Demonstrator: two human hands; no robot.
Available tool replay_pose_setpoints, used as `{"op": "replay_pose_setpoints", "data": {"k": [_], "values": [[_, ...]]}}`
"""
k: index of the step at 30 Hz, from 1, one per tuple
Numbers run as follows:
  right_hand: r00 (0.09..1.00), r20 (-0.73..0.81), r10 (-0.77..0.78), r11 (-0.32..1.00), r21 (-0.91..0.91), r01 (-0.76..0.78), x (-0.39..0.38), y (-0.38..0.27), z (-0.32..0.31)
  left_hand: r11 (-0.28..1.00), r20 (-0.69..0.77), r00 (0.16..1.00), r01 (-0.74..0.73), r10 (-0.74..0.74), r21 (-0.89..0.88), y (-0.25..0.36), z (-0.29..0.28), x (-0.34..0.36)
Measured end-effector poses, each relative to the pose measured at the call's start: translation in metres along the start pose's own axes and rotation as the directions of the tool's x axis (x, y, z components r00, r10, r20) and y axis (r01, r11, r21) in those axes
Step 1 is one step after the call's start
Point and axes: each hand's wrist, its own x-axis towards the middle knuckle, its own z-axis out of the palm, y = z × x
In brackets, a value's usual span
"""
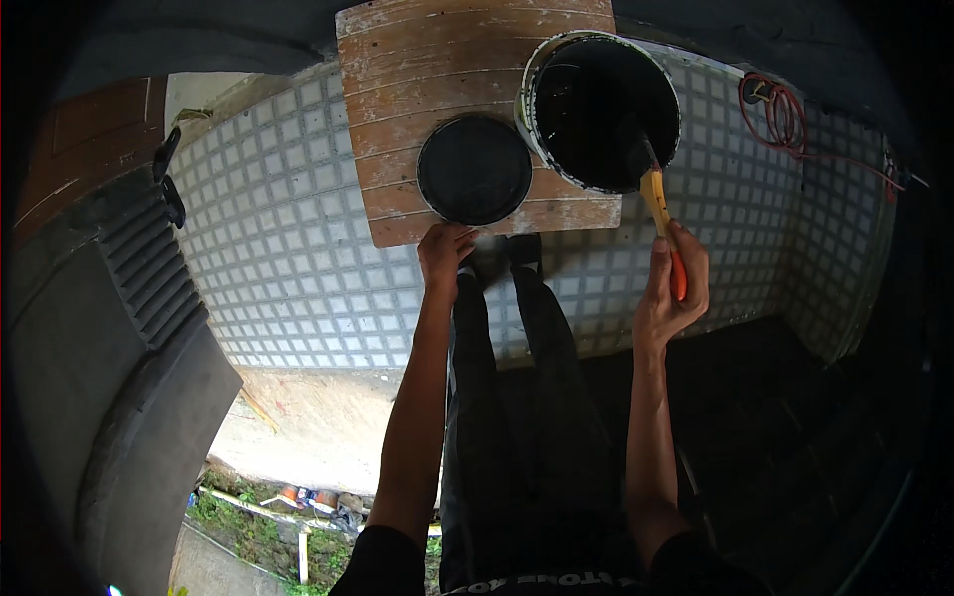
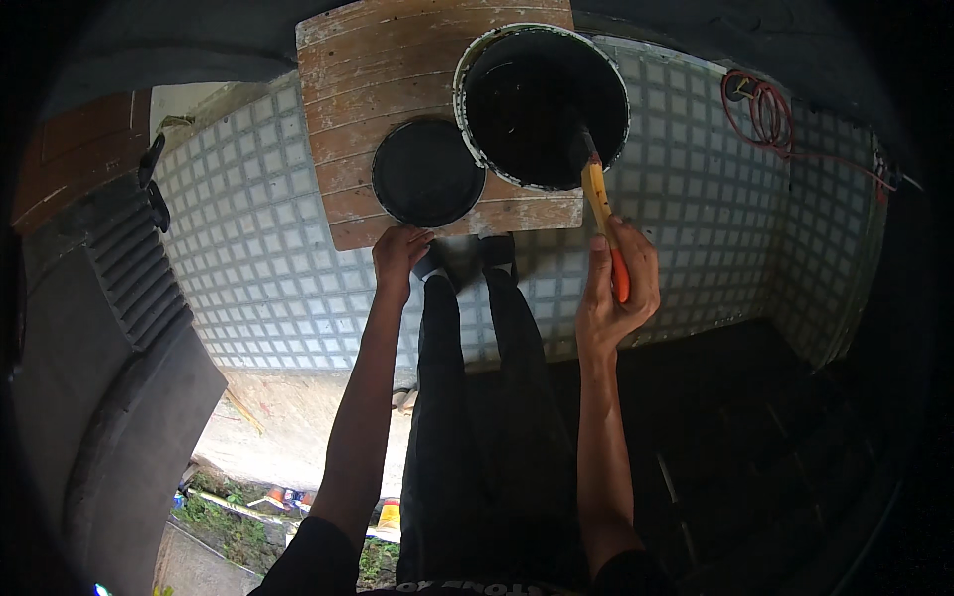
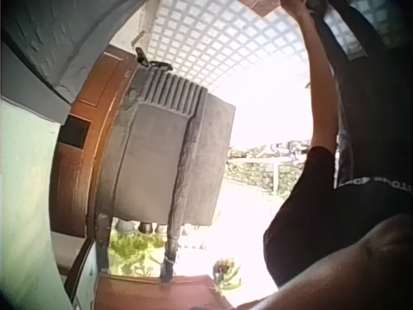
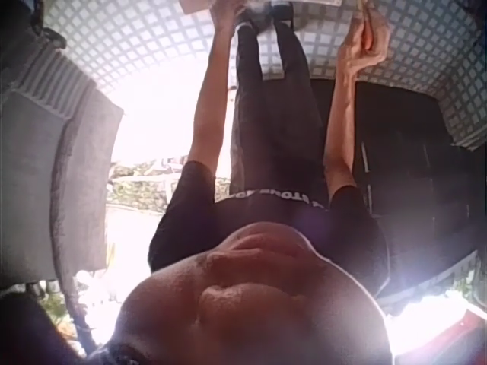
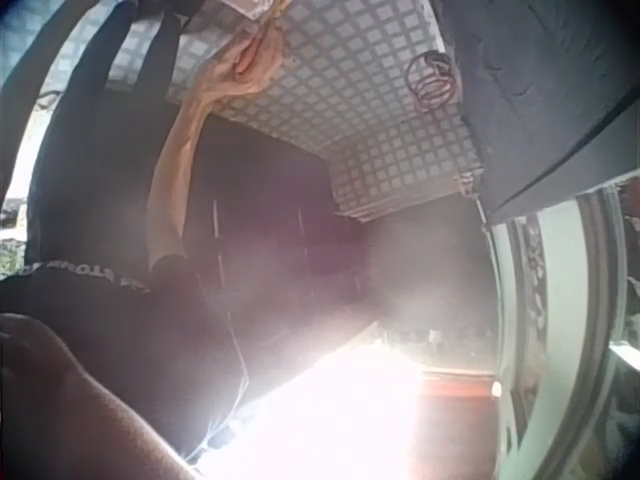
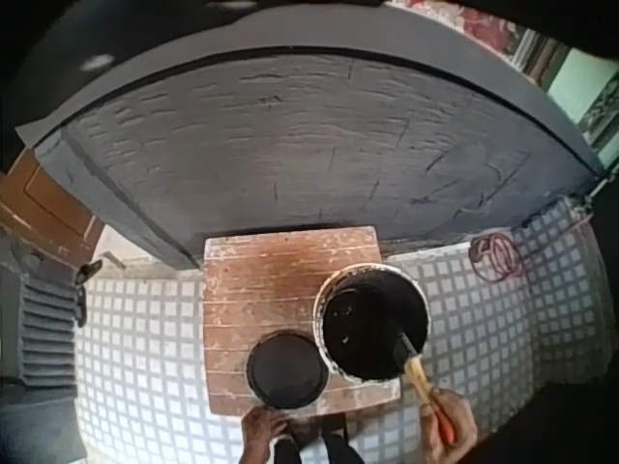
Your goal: Painting the underside of a wooden structure or ceiling black using a paintbrush.
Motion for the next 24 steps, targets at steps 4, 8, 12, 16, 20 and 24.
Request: {"op": "replay_pose_setpoints", "data": {"k": [4,8,12,16,20,24], "values": [[0.999,-0.006,-0.053,0.999,0.006,0.053,-0.003,0.007,0.001,0.997,-0.005,1.000,0.000,0.000,-0.076,-0.004,-0.005,0.005],[1.000,0.014,0.000,1.000,0.007,0.000,-0.007,0.011,0.000,0.980,-0.009,1.000,0.009,-0.011,-0.198,-0.008,-0.005,0.005],[0.994,0.042,0.096,0.995,0.032,-0.098,-0.011,0.011,-0.002,0.949,0.033,0.999,0.015,-0.005,-0.316,-0.008,-0.008,0.001],[1.000,0.020,0.020,0.999,0.029,-0.021,-0.013,0.016,-0.001,0.944,0.040,0.999,0.016,-0.003,-0.329,-0.006,-0.009,-0.001],[1.000,-0.002,0.018,0.999,0.027,-0.018,-0.012,0.014,-0.002,0.953,0.101,0.994,0.006,0.026,-0.303,-0.002,-0.005,-0.007],[1.000,-0.023,0.020,0.997,0.070,-0.018,-0.014,0.011,-0.001,0.931,0.102,0.995,0.015,0.024,-0.365,-0.001,-0.006,-0.011]]}}
